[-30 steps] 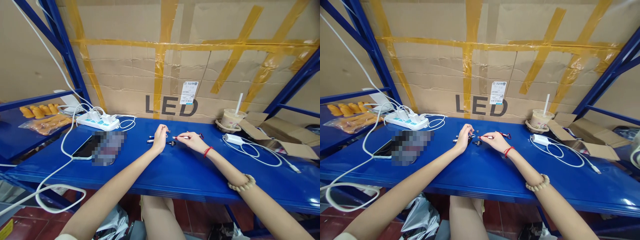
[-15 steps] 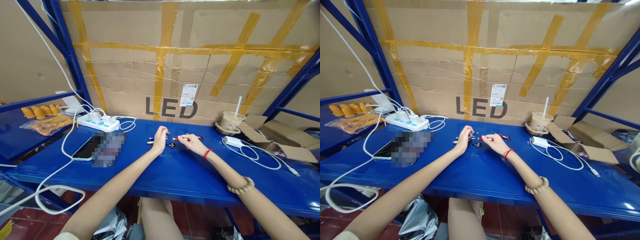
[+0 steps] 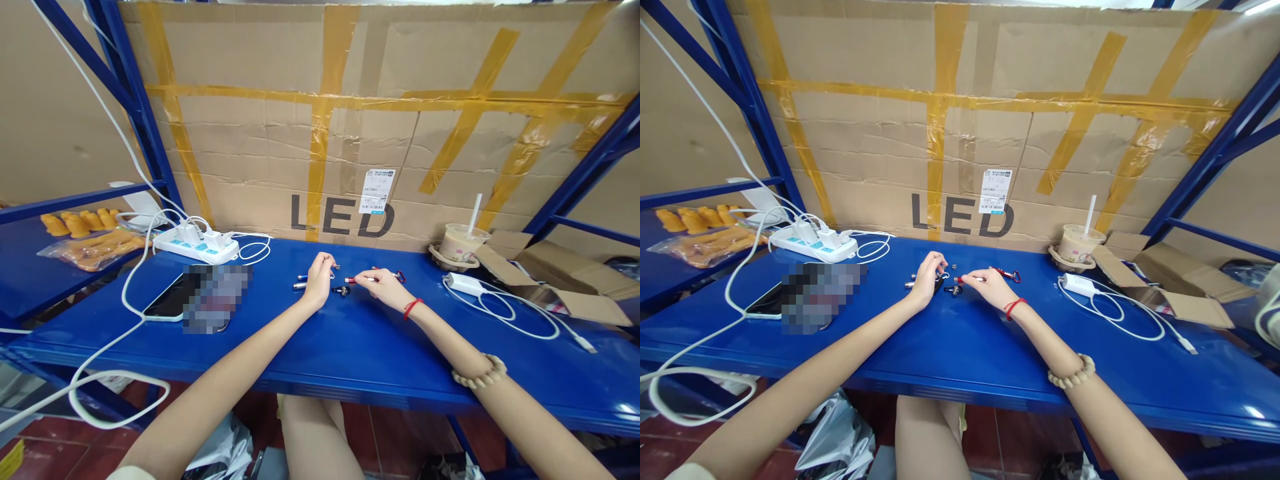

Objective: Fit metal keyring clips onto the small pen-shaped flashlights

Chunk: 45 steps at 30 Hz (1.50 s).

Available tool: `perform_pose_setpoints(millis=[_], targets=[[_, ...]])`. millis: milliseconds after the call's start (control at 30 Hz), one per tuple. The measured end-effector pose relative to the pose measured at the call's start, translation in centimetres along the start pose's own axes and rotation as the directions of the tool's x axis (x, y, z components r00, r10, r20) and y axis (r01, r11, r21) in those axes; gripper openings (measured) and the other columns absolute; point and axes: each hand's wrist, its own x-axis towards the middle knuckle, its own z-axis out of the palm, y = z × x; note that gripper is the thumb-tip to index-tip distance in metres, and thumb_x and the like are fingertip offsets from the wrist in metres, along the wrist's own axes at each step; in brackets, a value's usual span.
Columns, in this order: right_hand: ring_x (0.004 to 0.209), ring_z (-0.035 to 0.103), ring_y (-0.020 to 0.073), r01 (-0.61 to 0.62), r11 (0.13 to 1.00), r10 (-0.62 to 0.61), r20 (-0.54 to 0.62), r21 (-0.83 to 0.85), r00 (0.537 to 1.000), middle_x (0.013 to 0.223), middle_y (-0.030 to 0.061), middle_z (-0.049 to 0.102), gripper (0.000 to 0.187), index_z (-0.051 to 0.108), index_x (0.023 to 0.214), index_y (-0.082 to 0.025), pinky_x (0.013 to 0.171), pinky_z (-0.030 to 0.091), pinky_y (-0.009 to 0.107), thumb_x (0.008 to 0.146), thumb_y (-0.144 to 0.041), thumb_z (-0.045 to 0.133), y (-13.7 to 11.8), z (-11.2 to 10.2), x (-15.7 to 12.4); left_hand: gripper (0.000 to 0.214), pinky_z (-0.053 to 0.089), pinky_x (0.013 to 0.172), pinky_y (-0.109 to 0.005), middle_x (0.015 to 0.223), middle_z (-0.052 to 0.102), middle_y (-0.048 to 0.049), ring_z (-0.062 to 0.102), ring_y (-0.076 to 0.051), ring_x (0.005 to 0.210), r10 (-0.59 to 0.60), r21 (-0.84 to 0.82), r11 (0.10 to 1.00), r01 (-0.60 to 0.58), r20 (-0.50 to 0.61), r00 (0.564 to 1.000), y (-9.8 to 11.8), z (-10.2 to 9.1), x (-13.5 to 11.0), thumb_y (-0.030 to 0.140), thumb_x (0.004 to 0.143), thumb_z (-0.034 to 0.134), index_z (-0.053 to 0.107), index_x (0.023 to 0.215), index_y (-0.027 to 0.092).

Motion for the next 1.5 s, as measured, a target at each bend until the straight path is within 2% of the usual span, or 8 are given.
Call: perform_pose_setpoints(millis=[267, 567, 767, 967, 1133, 1333, 1500], targets=[[0.043, 0.033, 0.0080, -0.001, 1.000, 0.001, -0.002, -0.001, 1.000, 0.044, -0.0039, 0.039, 0.049, 0.065, 0.073, -0.011, 0.044, 0.027, 0.023, 0.074, -0.056, 0.044, 0.00, -0.01, -0.03, 0.015, 0.035, 0.060, -0.020, 0.069, 0.049, 0.0017, 0.044, -0.009, 0.062, 0.011, -0.007, 1.000, -0.011, -0.007, 1.000, -0.20, 0.01, 0.15, 0.022, 0.078, 0.037, 0.044, 0.066, 0.018], [0.052, 0.044, 0.0105, 0.038, 0.999, -0.039, -0.038, -0.034, 0.999, 0.060, 0.0020, 0.059, 0.043, 0.070, 0.076, -0.013, 0.049, 0.034, 0.023, 0.073, -0.052, 0.051, -0.30, 0.04, -0.13, 0.015, 0.035, 0.058, -0.020, 0.070, 0.048, 0.0020, 0.044, -0.009, 0.061, 0.006, -0.012, 1.000, -0.006, -0.011, 1.000, -0.28, -0.08, 0.25, 0.022, 0.078, 0.036, 0.045, 0.066, 0.018], [0.061, 0.051, 0.0138, 0.070, 0.996, -0.072, -0.039, -0.054, 0.997, 0.069, 0.0039, 0.065, 0.038, 0.070, 0.076, -0.014, 0.056, 0.039, 0.023, 0.073, -0.048, 0.053, -0.21, 0.10, -0.11, 0.014, 0.034, 0.058, -0.020, 0.070, 0.048, 0.0020, 0.044, -0.009, 0.061, 0.002, -0.018, 1.000, -0.003, -0.005, 1.000, -0.07, -0.05, 0.13, 0.022, 0.077, 0.037, 0.045, 0.067, 0.017], [0.058, 0.050, 0.0135, 0.076, 0.994, -0.081, -0.070, -0.075, 0.994, 0.067, 0.0042, 0.065, 0.040, 0.070, 0.077, -0.014, 0.053, 0.038, 0.024, 0.074, -0.049, 0.052, -0.06, 0.10, -0.06, 0.015, 0.034, 0.059, -0.019, 0.070, 0.048, 0.0019, 0.043, -0.009, 0.062, 0.006, -0.013, 1.000, -0.006, -0.006, 1.000, -0.08, -0.06, 0.12, 0.023, 0.077, 0.036, 0.045, 0.066, 0.018], [0.058, 0.049, 0.0129, 0.073, 0.995, -0.076, -0.038, -0.065, 0.996, 0.068, 0.0037, 0.064, 0.040, 0.070, 0.077, -0.014, 0.054, 0.039, 0.024, 0.073, -0.050, 0.052, 0.02, 0.11, -0.06, 0.014, 0.034, 0.058, -0.019, 0.070, 0.048, 0.0017, 0.043, -0.009, 0.062, -0.001, -0.015, 1.000, 0.001, -0.010, 1.000, -0.05, -0.05, 0.12, 0.022, 0.077, 0.036, 0.045, 0.067, 0.018], [0.059, 0.049, 0.0132, 0.070, 0.996, -0.073, -0.053, -0.063, 0.996, 0.068, 0.0036, 0.064, 0.042, 0.070, 0.078, -0.014, 0.054, 0.038, 0.024, 0.074, -0.051, 0.049, -0.02, 0.11, -0.04, 0.015, 0.034, 0.058, -0.019, 0.069, 0.048, 0.0016, 0.043, -0.009, 0.061, -0.002, 0.000, 1.000, 0.002, -0.010, 1.000, -0.06, -0.11, 0.12, 0.023, 0.078, 0.037, 0.045, 0.066, 0.018], [0.055, 0.043, 0.0110, 0.079, 0.995, -0.081, -0.019, -0.064, 0.997, 0.067, 0.0030, 0.061, 0.045, 0.069, 0.083, -0.013, 0.051, 0.035, 0.023, 0.076, -0.051, 0.046, 0.04, 0.09, -0.05, 0.015, 0.034, 0.058, -0.020, 0.069, 0.048, 0.0013, 0.043, -0.010, 0.062, 0.009, 0.000, 1.000, -0.009, -0.006, 1.000, -0.25, -0.12, 0.22, 0.023, 0.078, 0.037, 0.045, 0.066, 0.018]])
